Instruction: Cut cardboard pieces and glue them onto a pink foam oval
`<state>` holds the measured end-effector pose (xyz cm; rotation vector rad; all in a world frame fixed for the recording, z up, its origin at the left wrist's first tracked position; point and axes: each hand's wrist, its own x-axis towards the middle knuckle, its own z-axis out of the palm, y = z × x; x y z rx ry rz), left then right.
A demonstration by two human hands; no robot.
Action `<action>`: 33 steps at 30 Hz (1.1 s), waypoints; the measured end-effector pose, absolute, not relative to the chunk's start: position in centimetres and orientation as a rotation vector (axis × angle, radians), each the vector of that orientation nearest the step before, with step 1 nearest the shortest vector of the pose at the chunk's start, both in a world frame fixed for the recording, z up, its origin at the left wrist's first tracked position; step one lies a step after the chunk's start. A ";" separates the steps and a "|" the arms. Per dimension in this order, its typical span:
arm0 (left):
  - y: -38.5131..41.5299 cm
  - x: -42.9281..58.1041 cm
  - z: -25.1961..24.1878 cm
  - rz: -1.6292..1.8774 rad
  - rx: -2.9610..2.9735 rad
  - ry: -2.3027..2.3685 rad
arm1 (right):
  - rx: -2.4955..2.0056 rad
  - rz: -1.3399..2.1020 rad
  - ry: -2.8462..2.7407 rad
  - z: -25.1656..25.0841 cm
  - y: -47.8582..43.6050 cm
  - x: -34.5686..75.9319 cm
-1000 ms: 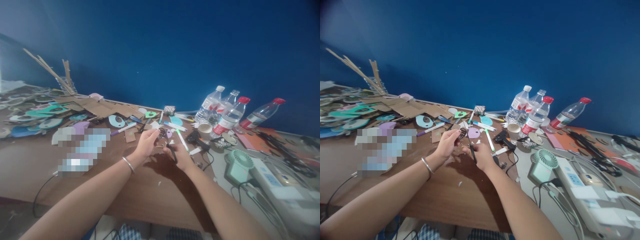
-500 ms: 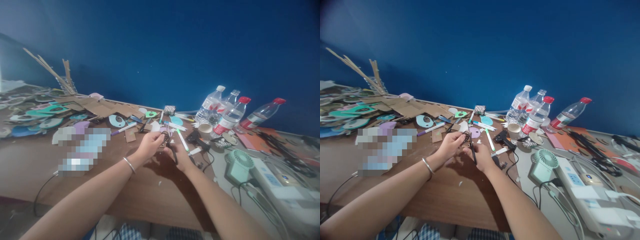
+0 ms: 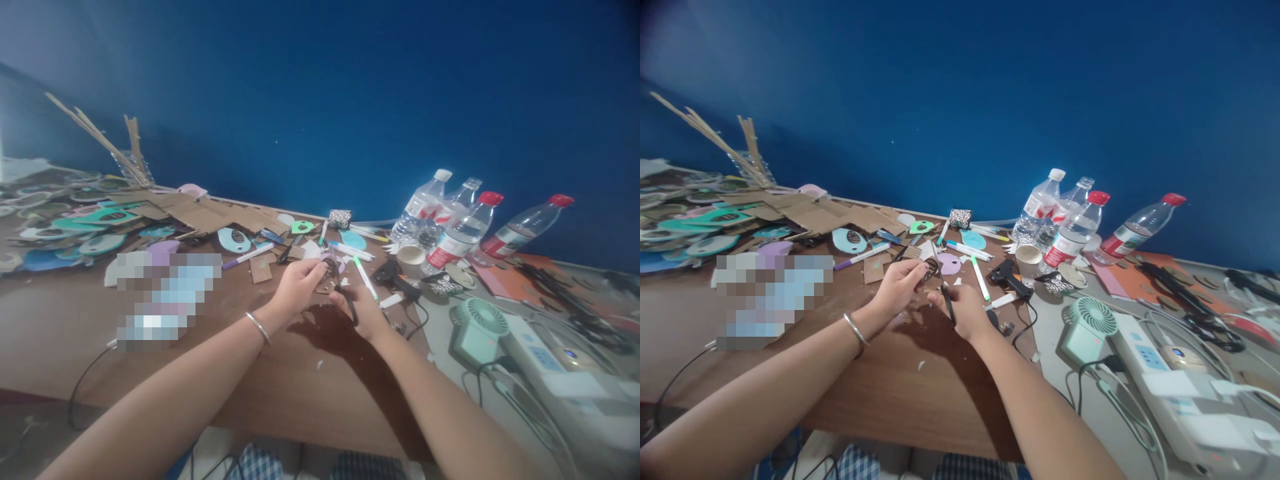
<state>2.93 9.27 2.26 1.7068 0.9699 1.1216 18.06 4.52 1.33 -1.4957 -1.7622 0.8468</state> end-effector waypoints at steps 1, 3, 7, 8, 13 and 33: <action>9.3 2.9 2.2 1.124 1.688 0.963 | -1.485 0.832 -1.770 1.3 4.5 18.1; 9.4 2.9 2.2 1.132 1.658 0.949 | -1.462 0.811 -1.787 1.2 4.6 18.1; 9.6 2.7 2.3 1.168 1.614 0.952 | -1.442 0.831 -1.808 1.2 4.6 18.2; 9.6 2.7 2.4 1.174 1.606 0.957 | -1.442 0.835 -1.812 1.3 4.6 18.1; 9.7 2.6 2.5 1.196 1.568 0.947 | -1.474 0.820 -1.813 1.3 4.7 18.1; 10.0 2.5 2.7 1.257 1.574 1.100 | -1.566 0.801 -1.813 1.5 4.7 18.2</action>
